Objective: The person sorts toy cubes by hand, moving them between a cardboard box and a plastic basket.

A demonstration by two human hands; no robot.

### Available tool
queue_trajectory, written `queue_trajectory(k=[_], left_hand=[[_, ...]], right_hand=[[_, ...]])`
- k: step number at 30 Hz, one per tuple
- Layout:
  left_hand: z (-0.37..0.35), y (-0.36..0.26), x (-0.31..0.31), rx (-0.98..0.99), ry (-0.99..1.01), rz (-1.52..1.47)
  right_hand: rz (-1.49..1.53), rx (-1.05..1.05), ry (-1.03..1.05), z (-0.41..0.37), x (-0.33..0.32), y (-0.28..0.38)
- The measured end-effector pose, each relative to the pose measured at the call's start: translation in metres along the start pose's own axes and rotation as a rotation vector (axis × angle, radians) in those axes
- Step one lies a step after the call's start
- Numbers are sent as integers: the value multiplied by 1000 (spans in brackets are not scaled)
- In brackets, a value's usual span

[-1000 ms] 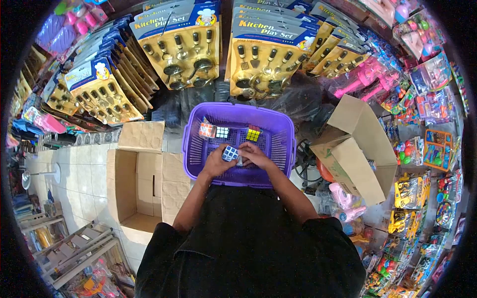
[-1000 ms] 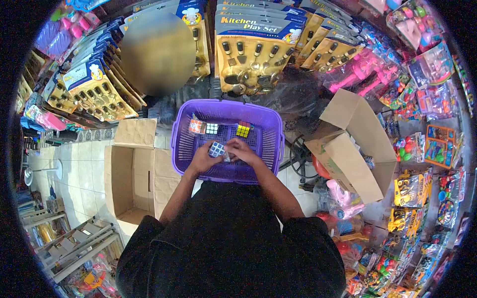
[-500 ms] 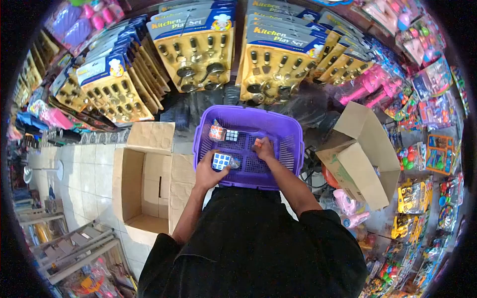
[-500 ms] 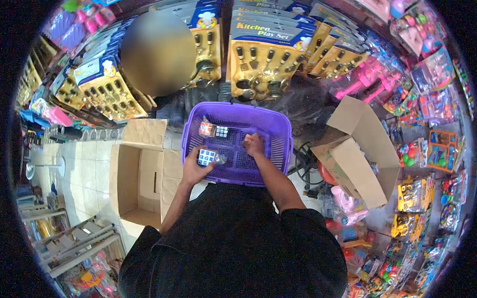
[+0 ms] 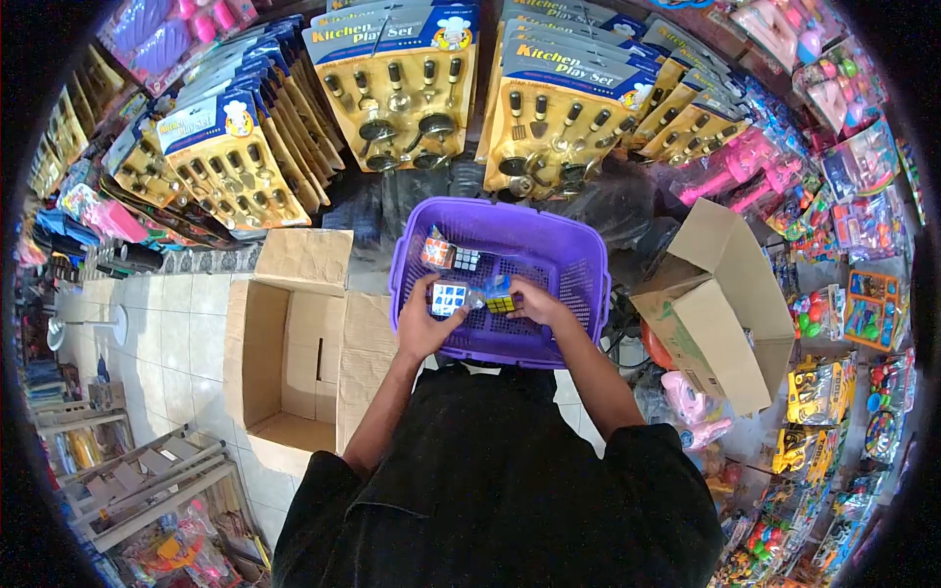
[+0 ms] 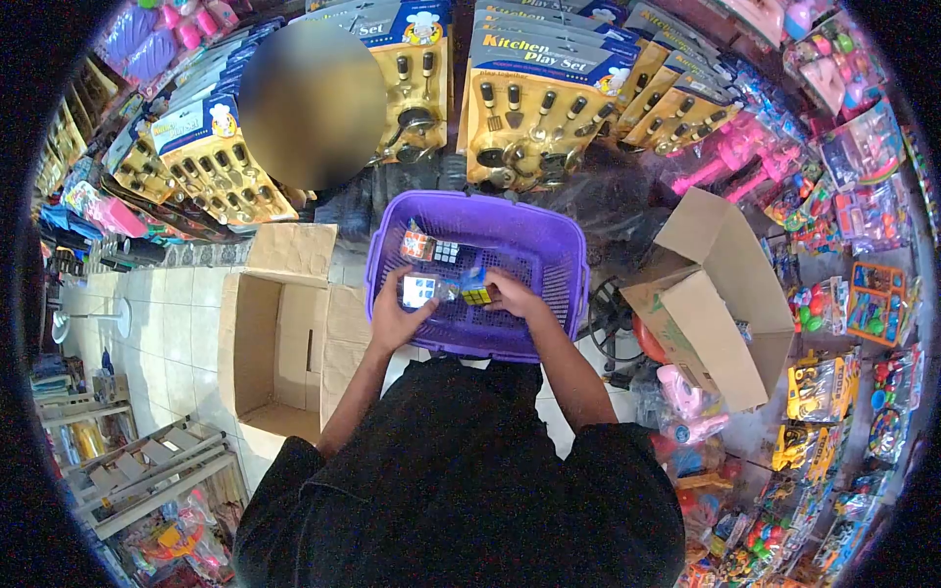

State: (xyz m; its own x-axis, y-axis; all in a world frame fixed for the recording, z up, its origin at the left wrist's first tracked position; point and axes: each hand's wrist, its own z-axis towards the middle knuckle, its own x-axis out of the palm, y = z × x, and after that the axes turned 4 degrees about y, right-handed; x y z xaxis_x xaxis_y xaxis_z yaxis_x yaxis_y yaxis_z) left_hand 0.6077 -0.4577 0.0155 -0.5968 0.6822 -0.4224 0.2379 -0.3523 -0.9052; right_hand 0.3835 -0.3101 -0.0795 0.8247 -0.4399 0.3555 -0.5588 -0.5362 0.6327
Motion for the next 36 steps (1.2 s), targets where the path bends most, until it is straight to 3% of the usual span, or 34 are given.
queue_trajectory(k=[3, 6, 8, 15, 19, 22, 26, 32, 36], left_hand=[[3, 22, 8, -56, 2, -178], [7, 25, 8, -88, -58, -536], [6, 28, 5, -111, 2, -544], [-12, -6, -2, -114, 166, -679], [-10, -19, -11, -355, 289, -782], [-6, -27, 1, -146, 316, -759], [-12, -38, 19, -242, 401, -901], [-27, -56, 40, -193, 576, -784], [-49, -75, 65, -164, 513, -759]], right_hand=[[188, -249, 126, -29, 26, 3], [263, -486, 238, -42, 47, 3], [265, -606, 259, -46, 71, 1], [185, -627, 52, -70, 114, -4], [217, -595, -79, -87, 113, -10], [186, -622, -181, -108, 105, -9], [286, -706, -246, -142, 89, -26], [349, -774, -332, -189, 61, -60], [331, -896, -393, -221, 20, -79]])
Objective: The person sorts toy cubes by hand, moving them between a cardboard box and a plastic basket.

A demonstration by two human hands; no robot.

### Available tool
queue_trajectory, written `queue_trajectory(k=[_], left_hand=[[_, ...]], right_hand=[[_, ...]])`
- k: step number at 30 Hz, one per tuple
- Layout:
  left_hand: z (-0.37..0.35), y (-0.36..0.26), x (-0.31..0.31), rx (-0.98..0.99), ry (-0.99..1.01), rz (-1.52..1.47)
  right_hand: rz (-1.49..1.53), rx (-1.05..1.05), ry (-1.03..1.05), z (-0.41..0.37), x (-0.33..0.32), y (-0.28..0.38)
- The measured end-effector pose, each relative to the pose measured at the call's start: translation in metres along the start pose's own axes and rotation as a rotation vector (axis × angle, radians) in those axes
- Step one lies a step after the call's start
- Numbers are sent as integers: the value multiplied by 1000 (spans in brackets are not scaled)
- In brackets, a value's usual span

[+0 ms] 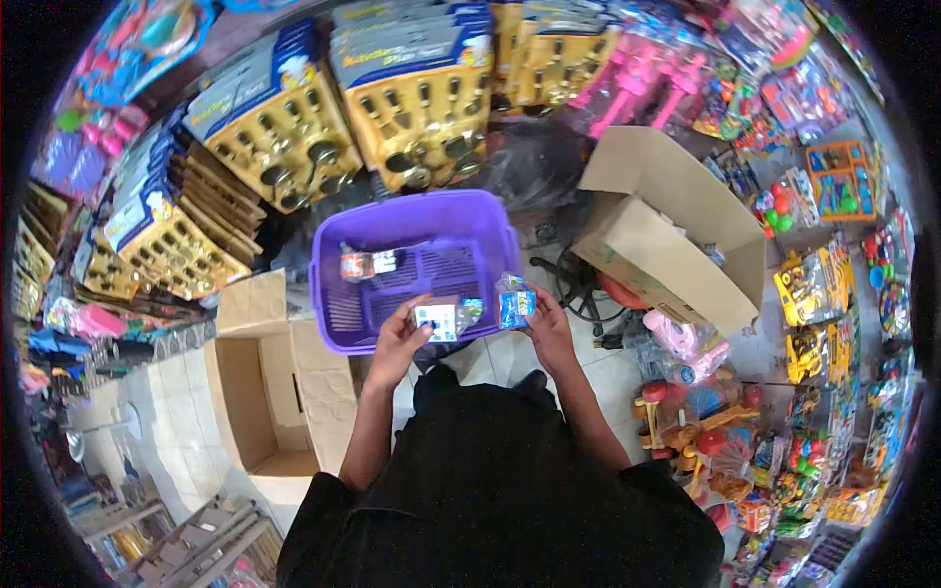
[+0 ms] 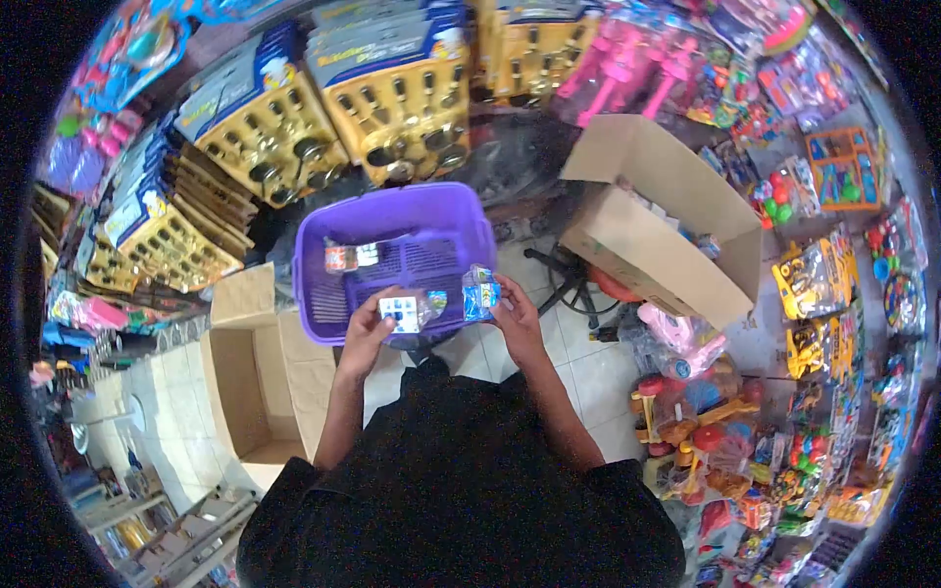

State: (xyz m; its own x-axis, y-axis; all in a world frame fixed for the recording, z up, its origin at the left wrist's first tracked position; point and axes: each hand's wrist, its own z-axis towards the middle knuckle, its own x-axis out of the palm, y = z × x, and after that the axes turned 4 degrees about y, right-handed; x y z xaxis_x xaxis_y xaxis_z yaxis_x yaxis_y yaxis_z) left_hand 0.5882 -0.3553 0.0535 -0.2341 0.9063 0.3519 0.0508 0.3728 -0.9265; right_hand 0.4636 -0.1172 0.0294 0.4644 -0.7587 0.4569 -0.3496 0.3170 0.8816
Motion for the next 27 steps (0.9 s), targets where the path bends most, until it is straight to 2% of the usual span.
queue_trajectory(k=[6, 11, 13, 16, 21, 27], left_hand=[[17, 34, 96, -11, -49, 50], [33, 62, 196, 13, 69, -6], [36, 74, 227, -63, 96, -93], [45, 86, 271, -131, 140, -147], [56, 89, 311, -224, 243, -185], [86, 94, 336, -268, 305, -156]], right_hand=[[7, -147, -50, -44, -101, 53], [37, -146, -178, -94, -185, 60], [79, -124, -237, -125, -210, 57], [-17, -194, -263, -160, -239, 59], [19, -198, -305, -200, -273, 72], [38, -284, -418, -199, -291, 87]])
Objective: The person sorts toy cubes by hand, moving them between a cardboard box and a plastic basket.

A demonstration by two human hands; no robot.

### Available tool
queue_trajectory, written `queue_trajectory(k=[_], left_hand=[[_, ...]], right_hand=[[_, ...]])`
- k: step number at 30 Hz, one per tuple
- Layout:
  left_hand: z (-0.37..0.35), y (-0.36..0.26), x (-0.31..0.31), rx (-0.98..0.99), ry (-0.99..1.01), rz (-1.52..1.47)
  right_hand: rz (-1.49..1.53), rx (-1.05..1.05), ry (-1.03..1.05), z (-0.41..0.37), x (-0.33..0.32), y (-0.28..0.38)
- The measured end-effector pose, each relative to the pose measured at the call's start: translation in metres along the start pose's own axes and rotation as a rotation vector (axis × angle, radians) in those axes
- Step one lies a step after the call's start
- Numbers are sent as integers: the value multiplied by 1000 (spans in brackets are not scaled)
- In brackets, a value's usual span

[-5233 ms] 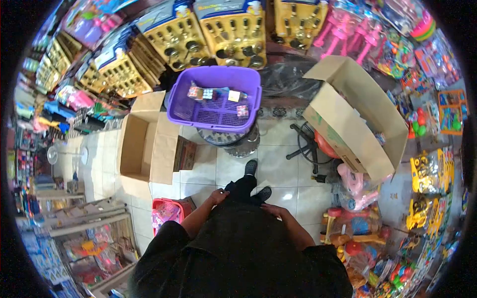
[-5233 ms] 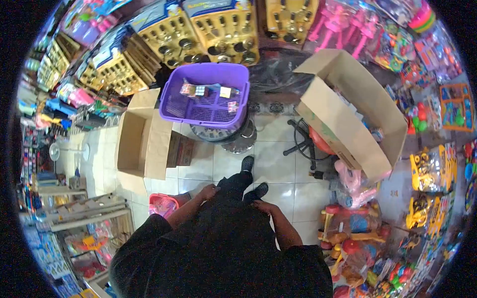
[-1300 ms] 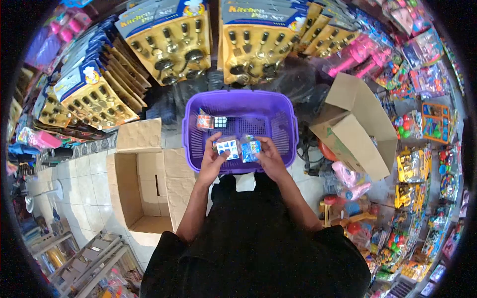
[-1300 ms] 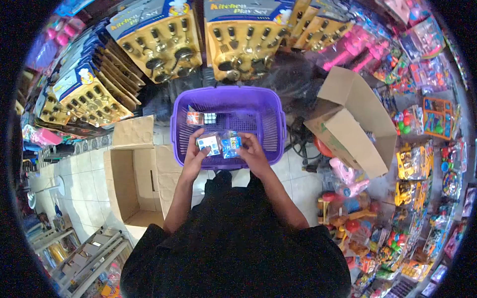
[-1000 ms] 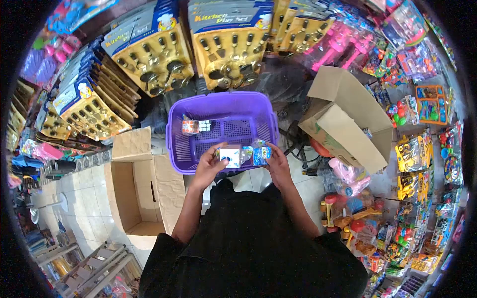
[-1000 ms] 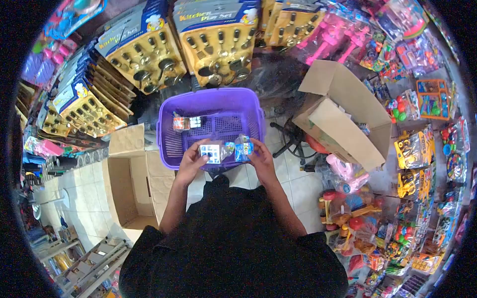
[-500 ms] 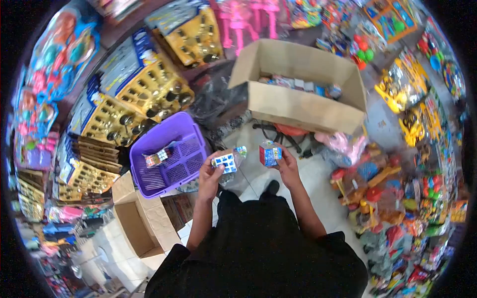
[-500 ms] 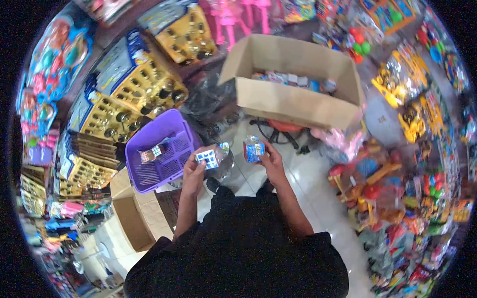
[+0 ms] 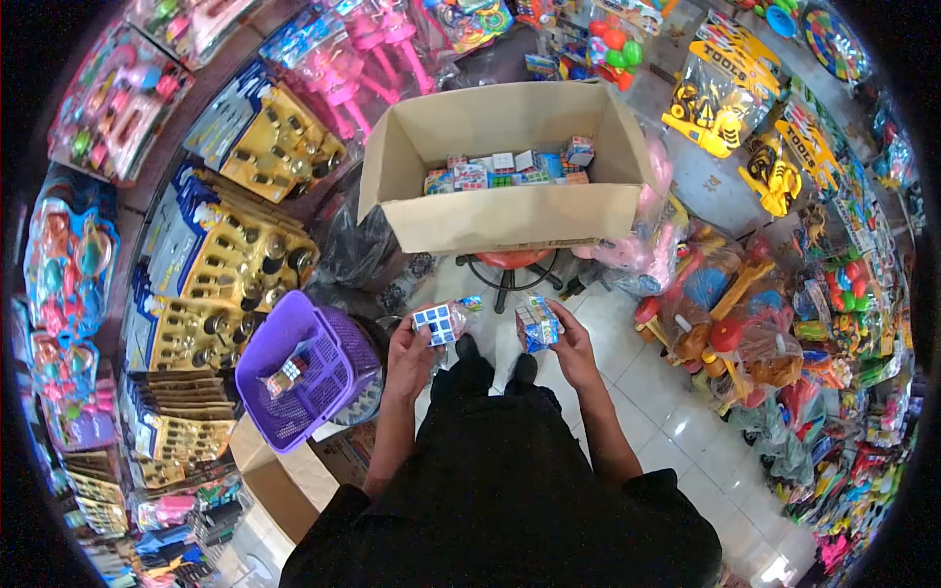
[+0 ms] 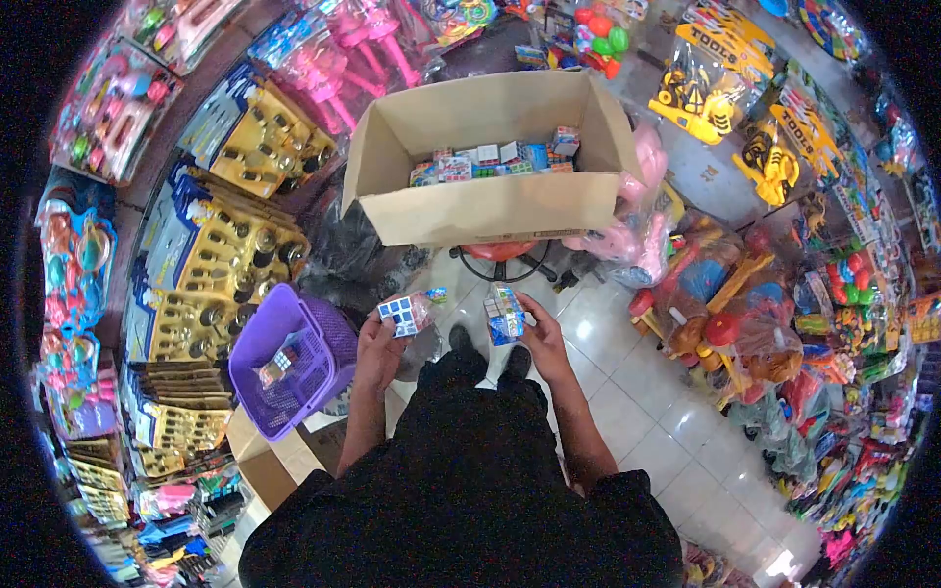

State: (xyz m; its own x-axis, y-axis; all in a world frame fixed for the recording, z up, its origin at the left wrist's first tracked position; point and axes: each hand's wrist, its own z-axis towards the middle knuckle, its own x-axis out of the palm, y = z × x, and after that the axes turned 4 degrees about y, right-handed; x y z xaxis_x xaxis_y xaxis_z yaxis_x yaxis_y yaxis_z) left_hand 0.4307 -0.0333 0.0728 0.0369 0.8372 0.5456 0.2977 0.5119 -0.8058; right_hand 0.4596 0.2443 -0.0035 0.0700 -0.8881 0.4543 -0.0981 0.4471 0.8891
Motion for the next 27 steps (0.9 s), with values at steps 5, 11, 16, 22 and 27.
queue_trajectory(k=[5, 11, 16, 22, 27], left_hand=[[34, 2, -13, 0, 120, -68], [104, -25, -26, 42, 232, -127], [183, -76, -31, 133, 320, -176], [249, -118, -36, 156, 379, -204], [280, -121, -30, 69, 356, -210]], right_hand=[[21, 16, -32, 31, 6, 10], [-51, 4, 153, 100, 7, 15], [96, -44, 63, 176, 31, 38], [31, -146, -112, 259, 21, 78], [-188, -129, -328, 289, 0, 115]])
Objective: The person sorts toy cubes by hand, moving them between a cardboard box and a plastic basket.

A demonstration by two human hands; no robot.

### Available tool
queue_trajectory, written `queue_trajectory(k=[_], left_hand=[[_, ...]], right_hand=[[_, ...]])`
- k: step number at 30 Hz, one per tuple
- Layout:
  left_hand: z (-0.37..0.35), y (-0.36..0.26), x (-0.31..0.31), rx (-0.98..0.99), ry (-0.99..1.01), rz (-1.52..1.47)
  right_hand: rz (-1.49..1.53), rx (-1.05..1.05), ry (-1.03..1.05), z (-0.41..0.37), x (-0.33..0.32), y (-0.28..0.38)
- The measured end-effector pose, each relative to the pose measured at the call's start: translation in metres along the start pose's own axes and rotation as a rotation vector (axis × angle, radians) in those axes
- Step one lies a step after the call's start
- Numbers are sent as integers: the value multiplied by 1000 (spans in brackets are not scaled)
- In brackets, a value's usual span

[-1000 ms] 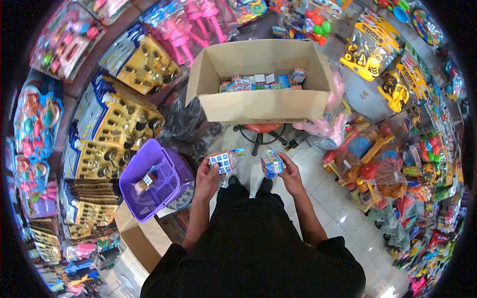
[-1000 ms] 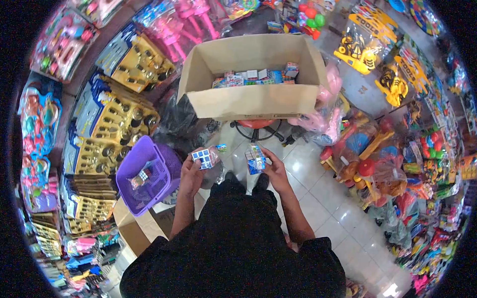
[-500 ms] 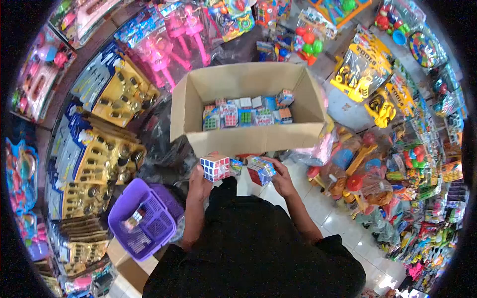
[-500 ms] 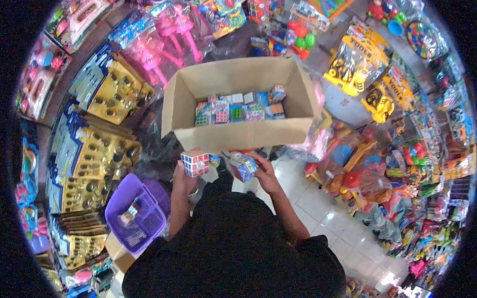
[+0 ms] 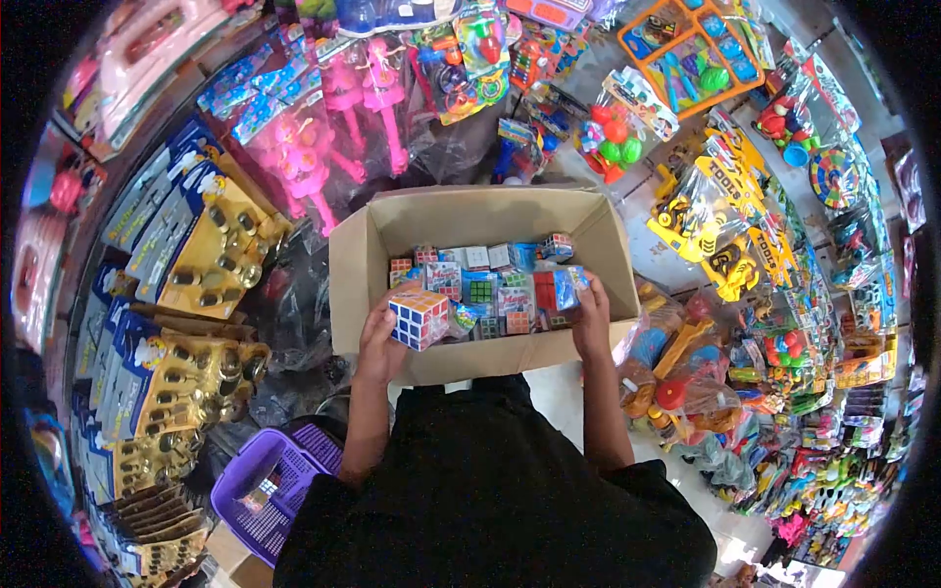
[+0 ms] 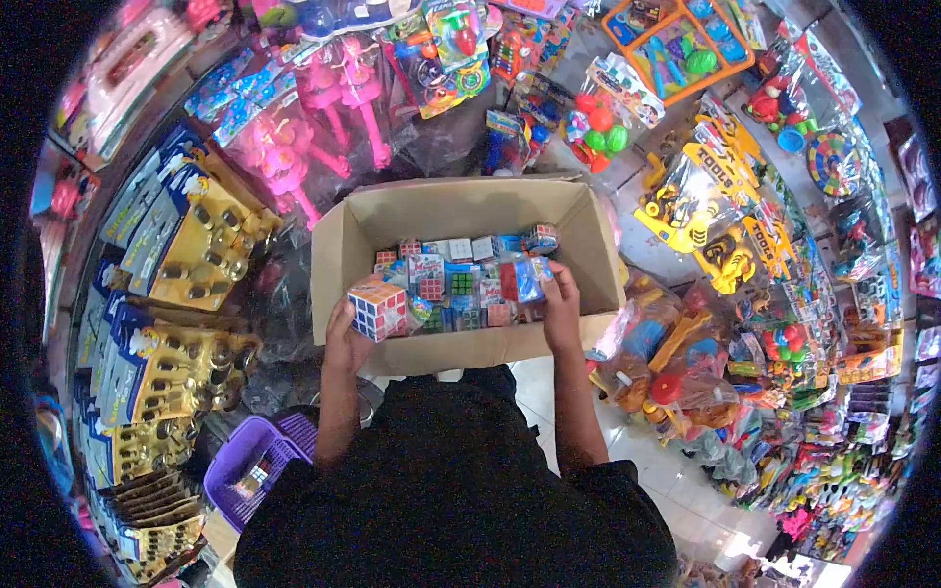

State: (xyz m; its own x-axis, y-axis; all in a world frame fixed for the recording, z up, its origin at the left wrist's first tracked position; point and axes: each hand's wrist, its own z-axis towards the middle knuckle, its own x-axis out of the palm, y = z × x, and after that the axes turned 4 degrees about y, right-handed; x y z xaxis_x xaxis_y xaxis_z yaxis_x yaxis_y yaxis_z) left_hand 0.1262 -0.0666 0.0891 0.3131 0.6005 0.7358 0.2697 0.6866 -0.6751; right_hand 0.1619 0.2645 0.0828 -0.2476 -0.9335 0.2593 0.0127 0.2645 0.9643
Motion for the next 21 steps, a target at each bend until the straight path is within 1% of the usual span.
queue_trajectory(k=[2, 3, 6, 7, 10, 11, 12, 14, 16, 18, 19, 21], left_hand=[[14, 9, 2, -38, -22, -8], [22, 12, 4, -56, -18, -9], [52, 29, 12, -124, -87, 74], [65, 38, 7, -143, -51, 101], [102, 61, 10, -240, -63, 550], [112, 67, 17, -309, -109, 582], [122, 74, 20, -348, -83, 683], [145, 87, 21, -428, -25, 887], [160, 112, 10, -429, 50, 967], [170, 130, -1, -470, 114, 1039], [172, 139, -9, -357, 139, 1112], [174, 144, -20, -622, 204, 1222]], right_hand=[[-132, 4, 9, 21, -19, -1], [-62, 87, 35, 23, -8, 20], [-434, 23, 270, 70, -53, -11], [-600, 145, 337, 83, -61, -8], [-710, 457, 569, 122, -89, -34], [-906, 445, 699, 136, -97, -48], [-1099, 429, 831, 148, -103, -64], [-1364, 562, 1027, 160, -95, -74], [-1507, 880, 1157, 168, -72, -54], [-1636, 651, 1335, 179, -102, -113], [-1691, 524, 1419, 181, -112, -136], [-1636, 745, 1384, 183, -106, -131]])
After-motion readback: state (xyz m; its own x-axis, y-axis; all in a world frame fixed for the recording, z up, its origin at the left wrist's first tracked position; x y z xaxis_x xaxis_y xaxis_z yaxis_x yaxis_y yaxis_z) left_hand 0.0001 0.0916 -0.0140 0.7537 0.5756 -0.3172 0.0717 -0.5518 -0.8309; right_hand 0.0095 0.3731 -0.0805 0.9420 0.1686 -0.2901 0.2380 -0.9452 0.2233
